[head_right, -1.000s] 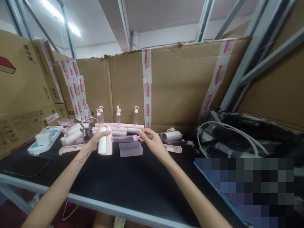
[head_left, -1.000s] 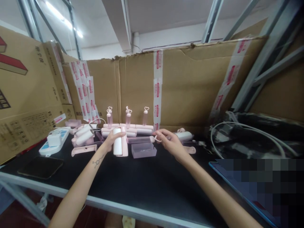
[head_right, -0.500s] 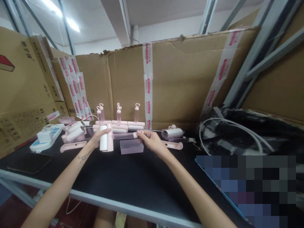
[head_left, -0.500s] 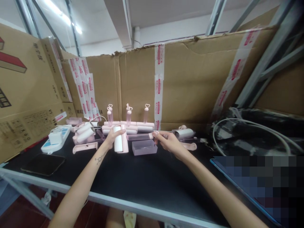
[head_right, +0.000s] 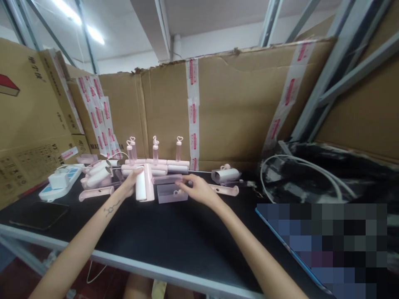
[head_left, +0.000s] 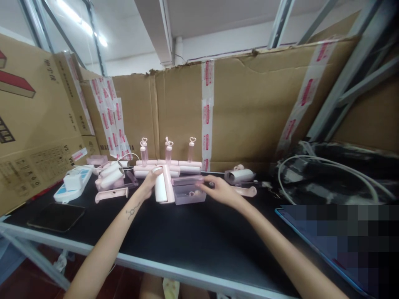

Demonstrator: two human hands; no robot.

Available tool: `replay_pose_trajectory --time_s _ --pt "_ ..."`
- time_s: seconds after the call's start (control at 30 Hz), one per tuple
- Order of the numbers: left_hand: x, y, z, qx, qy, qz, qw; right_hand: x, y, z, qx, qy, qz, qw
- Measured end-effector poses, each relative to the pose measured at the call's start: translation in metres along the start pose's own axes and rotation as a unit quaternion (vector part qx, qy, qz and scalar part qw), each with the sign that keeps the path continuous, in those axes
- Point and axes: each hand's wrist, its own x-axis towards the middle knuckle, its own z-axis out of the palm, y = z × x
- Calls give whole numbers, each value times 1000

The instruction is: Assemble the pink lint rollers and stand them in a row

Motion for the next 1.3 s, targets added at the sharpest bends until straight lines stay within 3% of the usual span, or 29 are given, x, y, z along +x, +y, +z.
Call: replay_pose_trajectory --time_s 0.07,0.17,0.23,0.37,0.53,0.63,0.83,1.13,1.3 --pt "-3 -2 7 14 -12 27 999 -1 -4 -12 19 99 -1 995" --pt "-6 -1 12 41 13 91 995 -9 -16 -36 61 263 -22 963" --pt "-8 2 14 82 40 139 986 -18 -27 -47 98 298 -48 948" --pt "-12 5 19 185 55 189 963 -35 -52 -38 183 222 -130 949" --pt "-16 3 25 277 39 221 934 -40 -72 -8 112 89 -227 963" --pt "-18 2 25 310 38 227 922 -38 -73 -4 75 58 -273 957" --pt "-25 6 32 369 11 241 898 -35 -69 -9 -106 41 -357 927" --pt "-19 -3 30 327 21 214 921 -33 -43 1 -246 143 -450 847" --pt "-16 -10 27 310 33 200 929 -33 -37 7 -260 171 -473 824"
